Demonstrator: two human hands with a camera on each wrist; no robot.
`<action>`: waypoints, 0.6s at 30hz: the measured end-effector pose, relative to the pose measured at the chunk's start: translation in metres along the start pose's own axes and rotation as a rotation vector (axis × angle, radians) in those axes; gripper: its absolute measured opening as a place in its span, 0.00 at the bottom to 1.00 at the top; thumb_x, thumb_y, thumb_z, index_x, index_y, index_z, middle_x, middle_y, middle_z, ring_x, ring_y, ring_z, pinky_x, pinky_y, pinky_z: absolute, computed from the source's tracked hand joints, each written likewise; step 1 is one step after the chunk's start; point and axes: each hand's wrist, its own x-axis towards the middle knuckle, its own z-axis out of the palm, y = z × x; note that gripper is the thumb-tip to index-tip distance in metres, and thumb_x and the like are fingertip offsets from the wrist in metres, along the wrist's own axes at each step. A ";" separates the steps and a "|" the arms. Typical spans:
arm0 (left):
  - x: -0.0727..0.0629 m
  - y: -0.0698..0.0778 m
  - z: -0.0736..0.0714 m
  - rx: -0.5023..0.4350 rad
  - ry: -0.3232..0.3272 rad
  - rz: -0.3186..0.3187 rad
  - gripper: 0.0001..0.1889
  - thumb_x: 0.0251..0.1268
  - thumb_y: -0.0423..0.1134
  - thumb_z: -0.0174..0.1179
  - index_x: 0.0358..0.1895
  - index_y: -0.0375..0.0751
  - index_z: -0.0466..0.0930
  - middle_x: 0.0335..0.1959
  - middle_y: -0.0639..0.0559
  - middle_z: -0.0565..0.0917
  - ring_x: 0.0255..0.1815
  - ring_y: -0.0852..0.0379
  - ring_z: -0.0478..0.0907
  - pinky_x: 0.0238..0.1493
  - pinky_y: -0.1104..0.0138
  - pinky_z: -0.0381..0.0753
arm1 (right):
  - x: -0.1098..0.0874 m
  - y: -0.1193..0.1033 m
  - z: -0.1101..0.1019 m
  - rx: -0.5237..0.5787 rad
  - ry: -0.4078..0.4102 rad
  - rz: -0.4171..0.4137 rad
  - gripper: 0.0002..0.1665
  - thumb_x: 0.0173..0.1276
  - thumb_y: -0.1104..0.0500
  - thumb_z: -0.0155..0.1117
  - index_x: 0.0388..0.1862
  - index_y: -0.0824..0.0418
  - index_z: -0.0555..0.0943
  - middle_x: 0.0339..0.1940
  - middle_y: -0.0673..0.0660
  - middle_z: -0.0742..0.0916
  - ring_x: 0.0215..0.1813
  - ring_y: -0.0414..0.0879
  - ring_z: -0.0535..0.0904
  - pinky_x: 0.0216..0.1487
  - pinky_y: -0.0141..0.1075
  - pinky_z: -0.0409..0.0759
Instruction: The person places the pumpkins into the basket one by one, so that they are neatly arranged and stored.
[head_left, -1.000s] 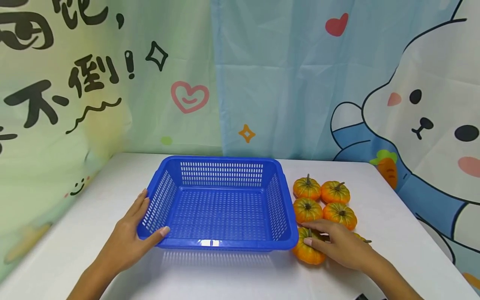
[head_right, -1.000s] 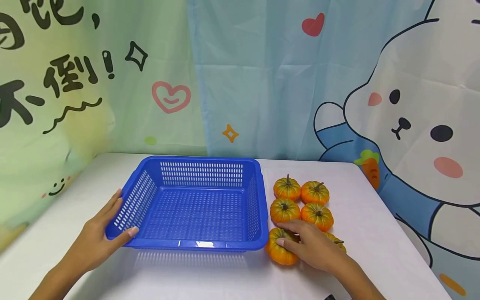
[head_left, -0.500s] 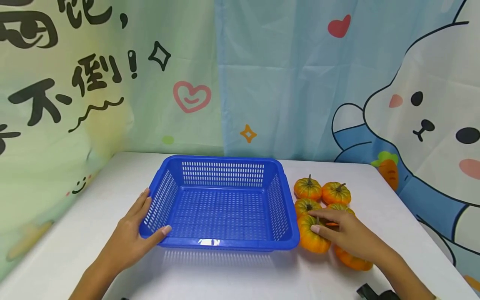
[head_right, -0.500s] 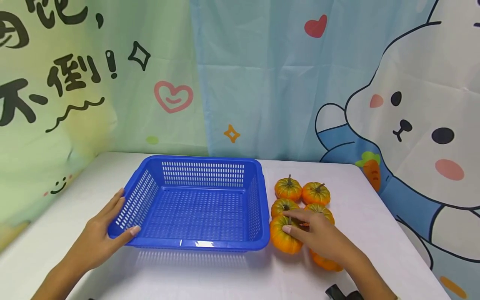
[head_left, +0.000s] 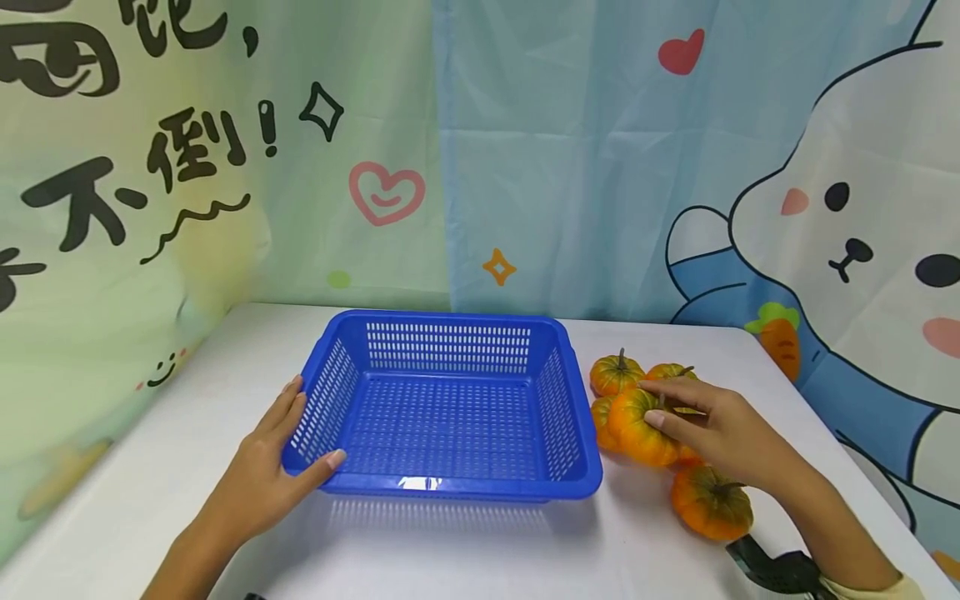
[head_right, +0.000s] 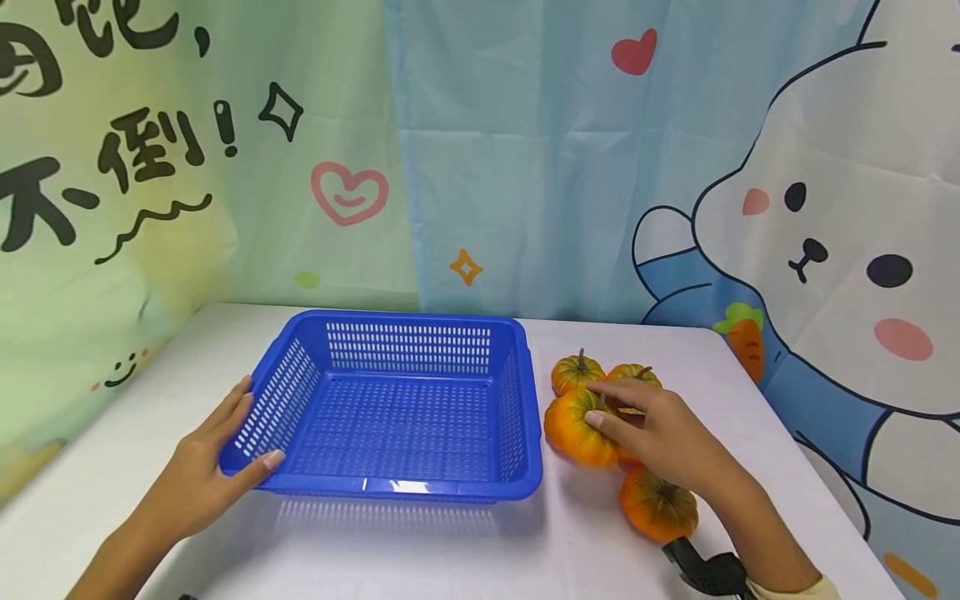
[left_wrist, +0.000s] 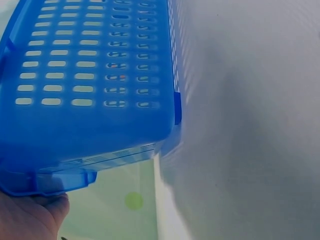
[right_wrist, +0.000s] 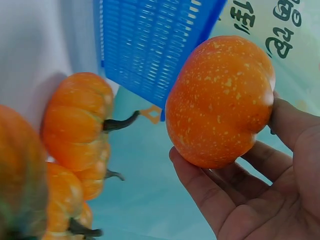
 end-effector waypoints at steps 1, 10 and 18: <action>0.000 0.000 0.000 0.001 0.002 0.001 0.49 0.60 0.56 0.64 0.73 0.27 0.53 0.79 0.45 0.48 0.75 0.36 0.50 0.63 0.37 0.60 | 0.001 -0.001 -0.001 -0.002 0.002 -0.006 0.26 0.70 0.55 0.64 0.63 0.67 0.77 0.60 0.69 0.78 0.57 0.65 0.77 0.46 0.45 0.82; 0.001 0.000 0.002 0.010 -0.005 -0.006 0.49 0.60 0.57 0.64 0.73 0.26 0.52 0.78 0.44 0.47 0.75 0.36 0.49 0.64 0.37 0.59 | 0.018 -0.019 -0.004 0.021 -0.001 -0.093 0.25 0.70 0.57 0.63 0.63 0.65 0.77 0.60 0.65 0.80 0.57 0.61 0.78 0.48 0.44 0.81; 0.000 -0.001 0.002 0.020 0.007 -0.004 0.49 0.60 0.57 0.64 0.73 0.26 0.53 0.78 0.43 0.48 0.75 0.35 0.50 0.63 0.37 0.60 | 0.041 -0.041 -0.005 0.057 -0.047 -0.146 0.25 0.71 0.56 0.62 0.64 0.63 0.76 0.59 0.59 0.80 0.58 0.55 0.77 0.52 0.44 0.79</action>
